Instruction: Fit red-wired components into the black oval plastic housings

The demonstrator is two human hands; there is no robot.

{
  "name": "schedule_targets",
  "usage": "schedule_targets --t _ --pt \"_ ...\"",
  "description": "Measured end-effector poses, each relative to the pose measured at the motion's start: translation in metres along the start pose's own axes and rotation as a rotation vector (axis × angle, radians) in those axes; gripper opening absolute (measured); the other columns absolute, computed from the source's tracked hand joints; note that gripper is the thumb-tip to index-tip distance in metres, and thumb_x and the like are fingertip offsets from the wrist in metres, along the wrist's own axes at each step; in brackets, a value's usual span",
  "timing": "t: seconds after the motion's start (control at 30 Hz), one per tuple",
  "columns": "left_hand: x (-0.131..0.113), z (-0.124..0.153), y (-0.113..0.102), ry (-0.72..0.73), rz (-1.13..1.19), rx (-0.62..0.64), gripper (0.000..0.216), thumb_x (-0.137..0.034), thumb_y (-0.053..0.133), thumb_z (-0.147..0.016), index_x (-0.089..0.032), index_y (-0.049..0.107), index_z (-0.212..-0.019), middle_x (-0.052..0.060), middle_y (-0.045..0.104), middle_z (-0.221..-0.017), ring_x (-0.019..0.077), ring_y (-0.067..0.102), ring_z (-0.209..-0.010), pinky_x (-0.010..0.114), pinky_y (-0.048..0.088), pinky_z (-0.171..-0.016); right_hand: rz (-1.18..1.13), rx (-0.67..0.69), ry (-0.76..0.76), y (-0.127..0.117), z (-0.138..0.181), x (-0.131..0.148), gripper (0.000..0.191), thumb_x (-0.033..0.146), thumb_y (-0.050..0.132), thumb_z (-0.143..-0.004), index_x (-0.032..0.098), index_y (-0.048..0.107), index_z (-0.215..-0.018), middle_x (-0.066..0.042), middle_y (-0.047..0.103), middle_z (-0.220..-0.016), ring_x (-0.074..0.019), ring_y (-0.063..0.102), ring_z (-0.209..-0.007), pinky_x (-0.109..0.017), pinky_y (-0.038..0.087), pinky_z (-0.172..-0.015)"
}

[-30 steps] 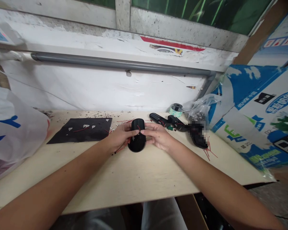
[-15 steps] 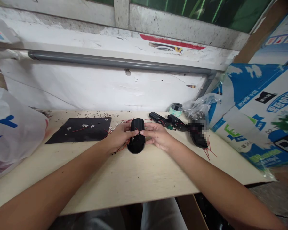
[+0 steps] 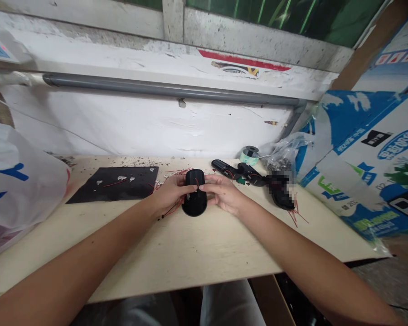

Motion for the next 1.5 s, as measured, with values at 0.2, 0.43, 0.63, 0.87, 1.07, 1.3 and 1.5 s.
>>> schedule_targets --t 0.2,0.43,0.63,0.87,1.07,1.3,1.5 --pt "-0.005 0.000 0.003 0.049 -0.017 -0.036 0.024 -0.021 0.077 -0.070 -0.015 0.071 -0.092 0.005 0.071 -0.083 0.0189 0.064 -0.078 0.030 0.047 -0.074 -0.018 0.027 -0.006 0.000 0.000 0.001 0.042 0.021 0.089 -0.059 0.017 0.073 -0.097 -0.006 0.074 -0.087 -0.0175 0.070 -0.071 -0.028 0.062 -0.056" --pt "-0.006 0.002 0.005 0.059 -0.026 -0.026 0.028 -0.021 0.076 -0.071 -0.014 0.071 -0.098 0.005 0.071 -0.085 0.0169 0.062 -0.075 0.028 0.047 -0.070 -0.034 0.024 0.010 0.001 0.001 0.003 0.042 0.020 0.088 -0.059 0.016 0.074 -0.098 -0.005 0.074 -0.084 -0.0153 0.069 -0.068 -0.026 0.061 -0.056" --pt "-0.007 0.002 0.004 0.078 -0.111 -0.043 0.030 -0.024 0.075 -0.073 -0.015 0.071 -0.101 0.003 0.070 -0.081 0.0135 0.056 -0.062 0.027 0.041 -0.059 -0.045 0.025 0.012 0.001 0.002 0.003 0.040 0.019 0.088 -0.059 0.016 0.074 -0.097 -0.004 0.075 -0.084 -0.0146 0.068 -0.066 -0.026 0.060 -0.056" --pt "-0.005 -0.001 0.003 0.086 -0.072 -0.046 0.029 -0.022 0.075 -0.071 -0.016 0.073 -0.100 0.005 0.073 -0.086 0.0187 0.064 -0.077 0.031 0.049 -0.073 -0.033 0.030 0.004 0.000 0.001 0.002 0.039 0.019 0.087 -0.060 0.017 0.075 -0.096 -0.004 0.075 -0.087 -0.0145 0.068 -0.067 -0.026 0.060 -0.056" --pt "-0.005 -0.001 0.004 0.084 -0.075 -0.042 0.026 -0.021 0.075 -0.072 -0.015 0.073 -0.097 0.005 0.073 -0.087 0.0186 0.065 -0.079 0.031 0.049 -0.076 -0.041 0.068 -0.011 0.001 0.001 0.001 0.037 0.019 0.086 -0.063 0.017 0.077 -0.099 -0.006 0.076 -0.089 -0.0146 0.070 -0.070 -0.023 0.060 -0.057" --pt "-0.005 0.002 0.004 0.046 0.147 0.019 0.023 -0.022 0.078 -0.074 -0.013 0.073 -0.095 0.007 0.074 -0.089 0.0192 0.067 -0.084 0.031 0.050 -0.083 -0.070 0.052 -0.023 0.006 0.007 0.005 0.033 0.022 0.083 -0.070 0.017 0.076 -0.101 -0.008 0.077 -0.095 -0.0162 0.072 -0.075 -0.026 0.061 -0.064" --pt "-0.001 -0.005 -0.011 -0.002 0.345 -0.198 0.022 -0.019 0.077 -0.080 -0.006 0.070 -0.096 0.013 0.074 -0.093 0.0178 0.068 -0.079 0.029 0.056 -0.075 -0.059 -0.093 -0.122 -0.003 0.003 0.011 0.028 0.033 0.066 -0.081 0.019 0.069 -0.105 -0.010 0.071 -0.109 -0.0200 0.072 -0.076 -0.035 0.063 -0.063"
Point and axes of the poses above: each hand's wrist, its own z-axis away from the middle knuckle, its own y-axis out of the palm, x = y × z, the point moved 5 cm from there along -z, towards the middle knuckle
